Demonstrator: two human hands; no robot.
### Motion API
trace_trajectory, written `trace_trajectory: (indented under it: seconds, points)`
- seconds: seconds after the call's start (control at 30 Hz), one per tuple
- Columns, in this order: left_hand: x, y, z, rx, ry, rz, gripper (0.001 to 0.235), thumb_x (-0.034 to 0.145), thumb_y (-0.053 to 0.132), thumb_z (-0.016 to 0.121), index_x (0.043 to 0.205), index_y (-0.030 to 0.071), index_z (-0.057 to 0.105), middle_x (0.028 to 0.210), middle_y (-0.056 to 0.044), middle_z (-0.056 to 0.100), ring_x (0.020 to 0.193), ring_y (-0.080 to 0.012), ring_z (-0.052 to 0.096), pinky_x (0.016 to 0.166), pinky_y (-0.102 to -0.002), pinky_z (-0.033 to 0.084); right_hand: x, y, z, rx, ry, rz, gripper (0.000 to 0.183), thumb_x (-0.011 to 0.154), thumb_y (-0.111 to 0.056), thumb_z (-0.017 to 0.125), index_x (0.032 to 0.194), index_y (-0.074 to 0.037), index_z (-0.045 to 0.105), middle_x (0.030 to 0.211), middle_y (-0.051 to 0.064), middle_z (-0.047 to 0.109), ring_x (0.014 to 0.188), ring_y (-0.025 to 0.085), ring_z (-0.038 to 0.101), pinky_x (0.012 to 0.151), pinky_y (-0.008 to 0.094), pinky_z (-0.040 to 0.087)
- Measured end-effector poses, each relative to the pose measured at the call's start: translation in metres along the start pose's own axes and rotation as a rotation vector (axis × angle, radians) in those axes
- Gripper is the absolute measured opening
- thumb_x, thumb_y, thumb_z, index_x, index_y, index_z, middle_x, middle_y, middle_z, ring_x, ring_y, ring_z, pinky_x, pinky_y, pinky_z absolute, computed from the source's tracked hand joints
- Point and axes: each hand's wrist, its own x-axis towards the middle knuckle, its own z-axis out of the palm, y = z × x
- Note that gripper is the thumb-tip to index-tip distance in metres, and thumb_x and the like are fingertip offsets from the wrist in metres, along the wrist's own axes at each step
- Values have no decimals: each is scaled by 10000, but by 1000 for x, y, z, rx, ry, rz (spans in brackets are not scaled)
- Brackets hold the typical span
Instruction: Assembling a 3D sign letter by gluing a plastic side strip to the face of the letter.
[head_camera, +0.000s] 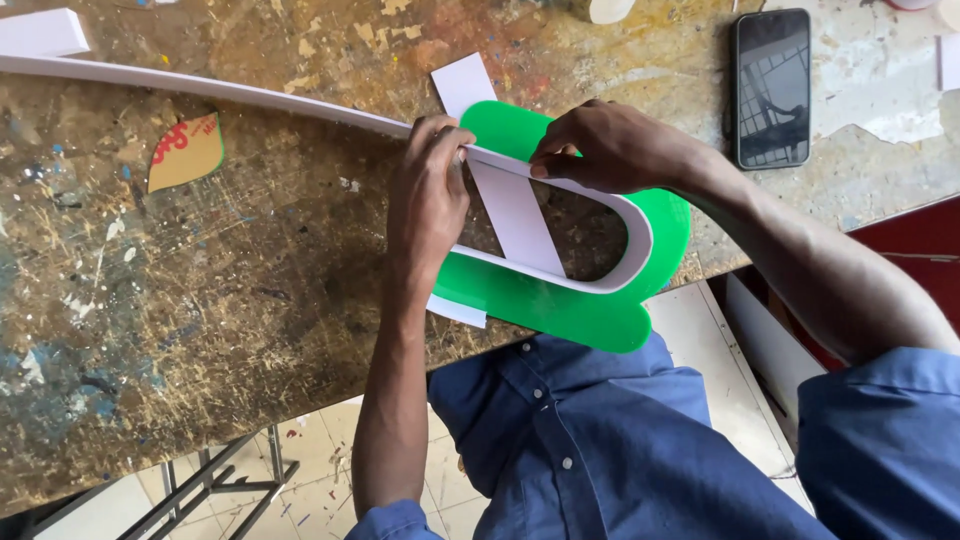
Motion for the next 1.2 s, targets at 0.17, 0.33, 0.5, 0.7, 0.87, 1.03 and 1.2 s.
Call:
trace_trajectory:
  seconds: [0.17, 0.33, 0.5, 0.7, 0.87, 1.03, 1.2]
  points:
    - [-2, -2, 1, -19, 47, 63, 326, 991, -249, 598, 1190, -16, 710, 1252, -157, 656, 1087, -360, 743, 808, -445, 640, 1, 6, 1, -11, -2, -45, 394, 1129, -422, 656, 1287, -126, 861, 1285, 114, 861, 1093, 364, 826, 860, 556, 595]
    - [0, -2, -1, -25, 23, 68, 306, 1035, -250, 613, 1221, -25, 705, 1231, -146, 636, 1051, -343, 731, 789, -432, 644, 4, 1, -5, -50, -49, 12, 366, 1114, -434, 673, 1278, -169, 866, 1289, 73, 864, 1115, 342, 825, 860, 561, 589]
    - [0, -1, -5, -16, -22, 48, 407, 961, -309, 597, 1247, -41, 706, 1247, -158, 618, 1095, -344, 705, 835, -420, 643, 3, 0, -6, -71, -68, -16, 310, 1131, -363, 664, 1276, -186, 873, 1308, 75, 856, 1093, 344, 823, 831, 564, 599]
    - [1, 1, -6, -13, -23, 49, 381, 981, -307, 589, 1237, -44, 688, 1249, -164, 597, 1099, -347, 684, 863, -440, 625, 1, 4, -4, -65, -15, -94, 242, 1134, -299, 692, 1225, -177, 880, 1234, 66, 870, 985, 356, 831, 719, 556, 585]
    - [1, 2, -5, 12, -30, 37, 426, 935, -330, 601, 1213, -17, 683, 1225, -153, 591, 1064, -335, 670, 817, -434, 594, 0, 6, -5, 45, 13, -209, 231, 1150, -251, 678, 1201, -121, 861, 1169, 101, 855, 943, 359, 815, 752, 523, 579]
    - [4, 7, -8, 37, -32, 46, 456, 880, -345, 578, 1178, -11, 660, 1195, -158, 576, 1065, -342, 658, 817, -430, 608, 1, 8, -5, 170, 19, -275, 255, 1162, -207, 636, 1231, -60, 833, 1239, 122, 833, 998, 354, 818, 775, 494, 578]
    - [4, 8, -9, 12, -32, 30, 452, 907, -340, 557, 1197, -10, 664, 1217, -153, 577, 1071, -346, 664, 802, -436, 594, 3, 11, -4, 179, 18, -306, 284, 1167, -232, 613, 1234, -58, 827, 1231, 139, 831, 1029, 377, 804, 814, 506, 582]
